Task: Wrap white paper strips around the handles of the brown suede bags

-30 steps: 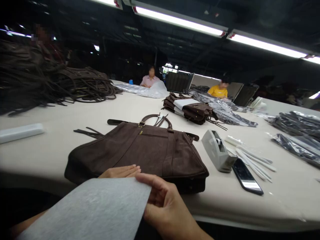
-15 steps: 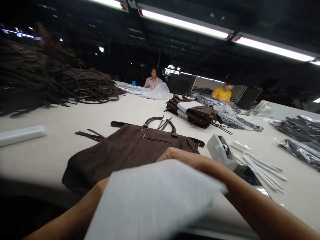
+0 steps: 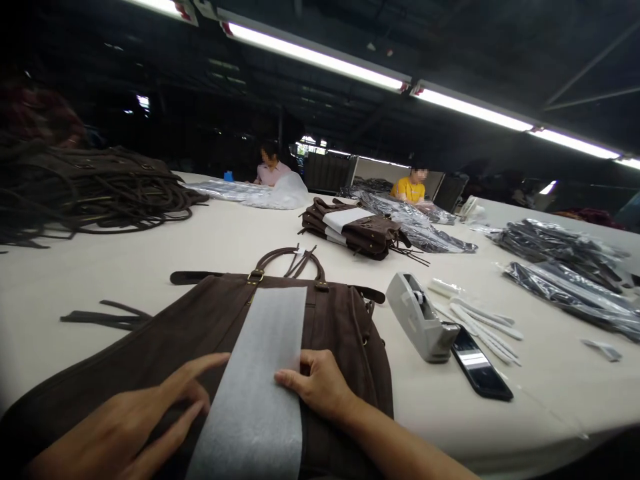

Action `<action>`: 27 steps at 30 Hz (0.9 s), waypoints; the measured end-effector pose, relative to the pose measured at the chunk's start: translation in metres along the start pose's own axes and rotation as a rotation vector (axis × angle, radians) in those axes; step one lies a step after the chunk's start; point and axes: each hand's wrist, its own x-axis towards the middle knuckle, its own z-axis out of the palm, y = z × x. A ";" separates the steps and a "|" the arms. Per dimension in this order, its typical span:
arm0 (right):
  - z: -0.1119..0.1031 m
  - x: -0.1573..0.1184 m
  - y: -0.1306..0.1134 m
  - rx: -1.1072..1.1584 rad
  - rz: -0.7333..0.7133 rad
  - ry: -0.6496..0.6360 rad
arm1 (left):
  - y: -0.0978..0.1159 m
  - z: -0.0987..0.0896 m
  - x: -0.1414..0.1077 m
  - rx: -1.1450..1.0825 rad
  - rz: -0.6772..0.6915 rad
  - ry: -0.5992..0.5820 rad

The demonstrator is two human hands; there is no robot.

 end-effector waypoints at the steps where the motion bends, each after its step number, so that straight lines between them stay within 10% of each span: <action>1: 0.001 0.001 0.000 -0.033 -0.001 0.020 | 0.007 -0.005 0.017 0.015 -0.015 0.036; 4: 0.003 0.004 0.003 -0.091 -0.001 0.048 | 0.036 -0.008 0.078 0.081 -0.007 0.029; 7: 0.005 0.005 0.005 -0.041 0.030 0.111 | 0.052 0.010 0.138 0.170 -0.045 -0.281; 11: 0.006 0.007 0.006 0.116 0.101 0.180 | 0.026 0.049 0.189 0.283 -0.176 -0.436; 20: 0.004 0.022 0.033 0.194 0.299 0.089 | -0.083 0.091 0.172 -0.183 -0.395 -0.336; 27: -0.033 0.045 -0.005 -0.152 0.212 -0.177 | -0.094 0.102 0.163 -0.442 -0.429 -0.296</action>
